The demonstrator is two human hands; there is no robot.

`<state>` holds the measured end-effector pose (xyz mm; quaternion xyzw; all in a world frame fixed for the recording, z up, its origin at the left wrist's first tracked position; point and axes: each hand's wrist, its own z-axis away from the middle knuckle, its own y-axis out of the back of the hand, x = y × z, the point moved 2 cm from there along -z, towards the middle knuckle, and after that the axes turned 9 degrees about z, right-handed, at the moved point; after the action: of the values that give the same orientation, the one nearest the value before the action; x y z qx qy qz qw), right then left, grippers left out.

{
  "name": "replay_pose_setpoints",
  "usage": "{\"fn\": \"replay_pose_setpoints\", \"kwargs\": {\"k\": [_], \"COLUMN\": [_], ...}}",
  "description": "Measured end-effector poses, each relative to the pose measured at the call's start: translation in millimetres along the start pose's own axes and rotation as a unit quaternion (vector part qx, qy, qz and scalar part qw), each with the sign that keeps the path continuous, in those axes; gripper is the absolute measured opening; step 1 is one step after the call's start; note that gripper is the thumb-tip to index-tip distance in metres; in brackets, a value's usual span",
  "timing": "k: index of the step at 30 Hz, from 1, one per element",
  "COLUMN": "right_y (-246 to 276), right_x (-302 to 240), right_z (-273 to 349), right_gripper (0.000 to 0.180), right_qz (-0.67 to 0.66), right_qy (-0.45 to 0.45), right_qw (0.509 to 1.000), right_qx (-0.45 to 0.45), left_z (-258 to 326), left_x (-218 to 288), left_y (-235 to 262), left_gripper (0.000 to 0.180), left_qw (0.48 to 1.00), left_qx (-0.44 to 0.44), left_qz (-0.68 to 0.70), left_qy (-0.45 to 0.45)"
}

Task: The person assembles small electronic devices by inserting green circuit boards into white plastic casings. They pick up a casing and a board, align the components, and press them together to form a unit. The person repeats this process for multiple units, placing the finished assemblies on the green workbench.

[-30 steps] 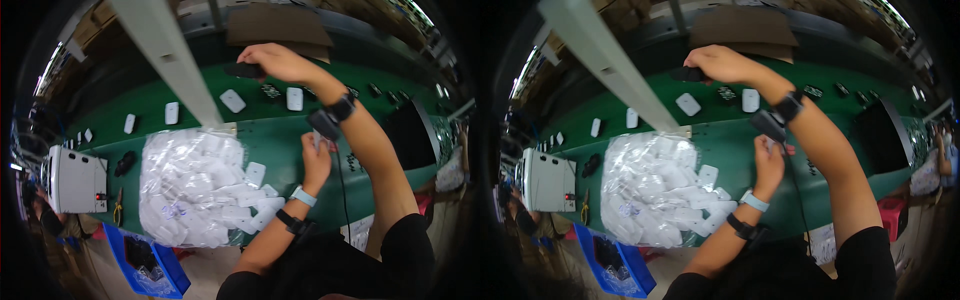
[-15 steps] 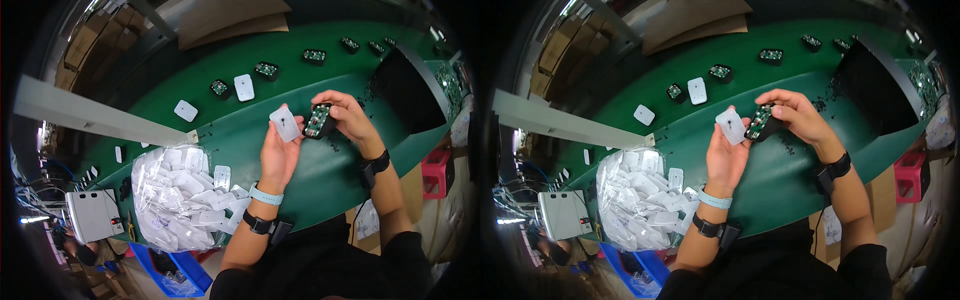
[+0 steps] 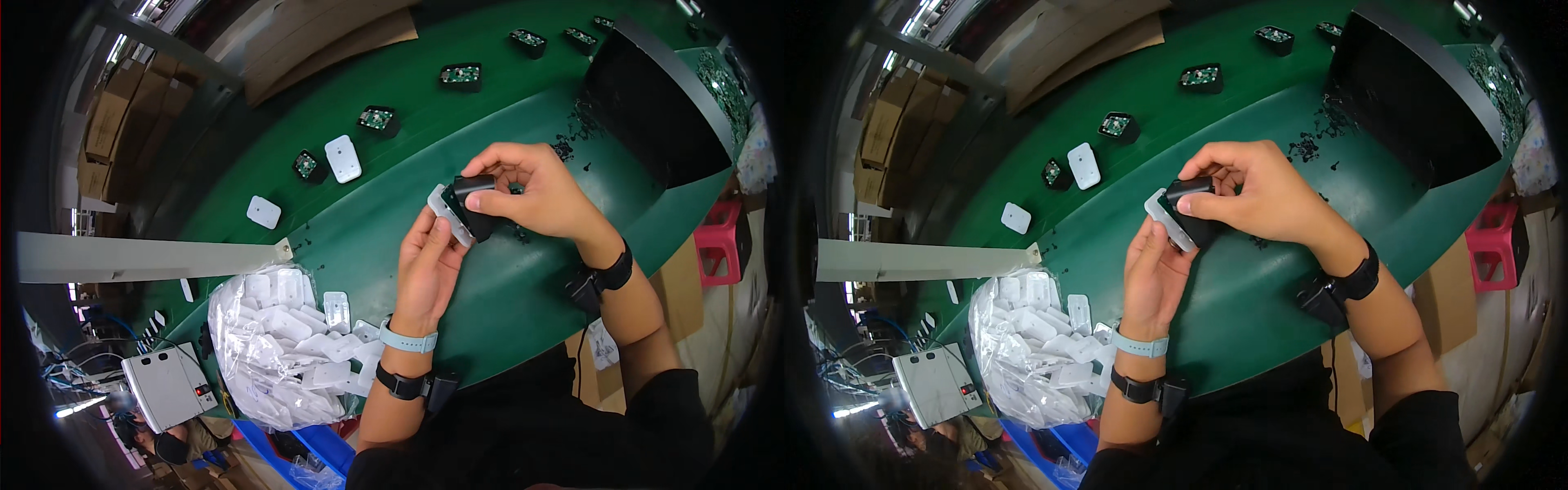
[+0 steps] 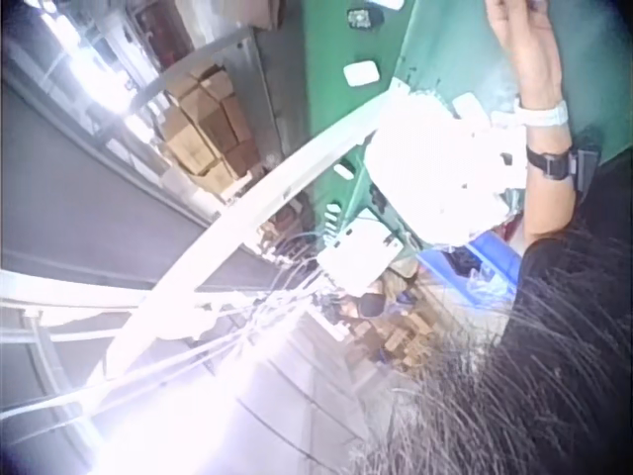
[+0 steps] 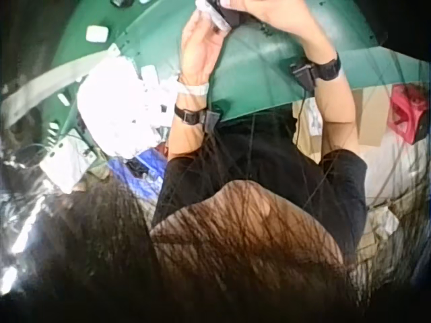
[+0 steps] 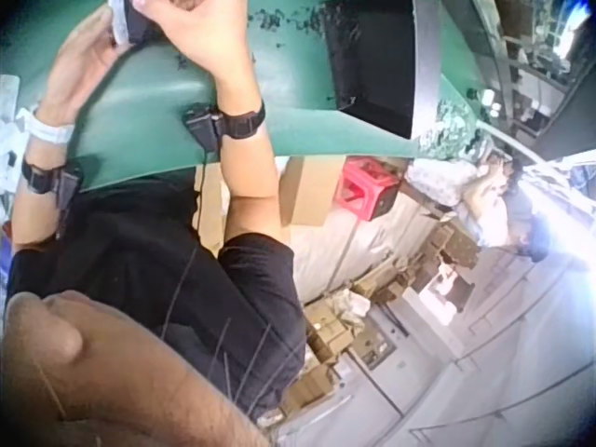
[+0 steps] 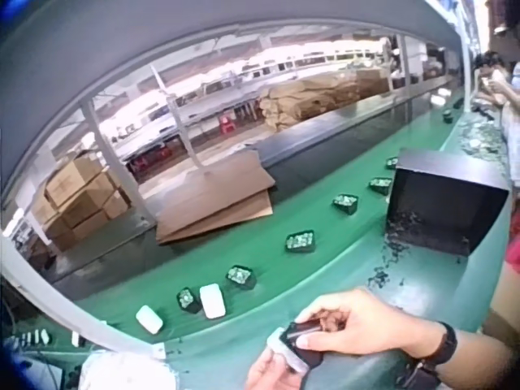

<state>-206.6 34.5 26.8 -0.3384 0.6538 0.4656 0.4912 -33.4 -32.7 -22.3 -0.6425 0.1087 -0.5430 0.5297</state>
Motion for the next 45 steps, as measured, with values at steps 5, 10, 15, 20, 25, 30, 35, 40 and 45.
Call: {"fn": "replay_pose_setpoints", "kwargs": {"k": [5, 10, 15, 20, 25, 30, 35, 40, 45], "right_y": [-2, -5, -3, -1, -3, -5, -8, -8, -4], "right_x": [-1, 5, 5, 4, 3, 4, 2, 3, 3], "right_z": [3, -1, -3, -4, -2, -1, 2, 2, 1], "right_gripper": [0.026, 0.032, 0.034, 0.034, 0.033, 0.033, 0.032, 0.037, 0.032], "right_qz": [0.072, 0.038, -0.042, -0.039, -0.051, -0.047, -0.050, -0.062, -0.019], "right_qy": [0.012, 0.002, 0.009, 0.031, 0.045, 0.063, 0.071, 0.068, 0.112], "right_qw": [0.997, 0.999, 0.996, 0.993, 0.990, 0.992, 0.993, 0.992, 0.990], "right_qx": [0.000, -0.035, -0.083, -0.108, -0.122, -0.098, -0.084, -0.083, -0.087], "left_z": [-1, 2, 4, 6, 7, 5, 7, 8, 8], "left_x": [-3, -1, 6, 6, 9, 12, 18, 17, 11], "left_y": [-4, -6, -7, -5, -6, -4, -5, -3, -2], "left_gripper": [0.046, 0.045, 0.049, 0.050, 0.051, 0.051, 0.052, 0.054, 0.052], "left_qw": [1.000, 0.995, 0.989, 0.986, 0.980, 0.980, 0.980, 0.980, 0.966], "left_qx": [-0.002, 0.033, 0.040, 0.049, 0.044, 0.047, 0.038, 0.019, 0.015], "left_qz": [-0.024, -0.088, -0.138, -0.153, -0.180, -0.182, -0.184, -0.177, -0.225], "left_qy": [0.009, -0.014, -0.034, -0.043, -0.066, -0.069, -0.062, -0.088, -0.130]}}
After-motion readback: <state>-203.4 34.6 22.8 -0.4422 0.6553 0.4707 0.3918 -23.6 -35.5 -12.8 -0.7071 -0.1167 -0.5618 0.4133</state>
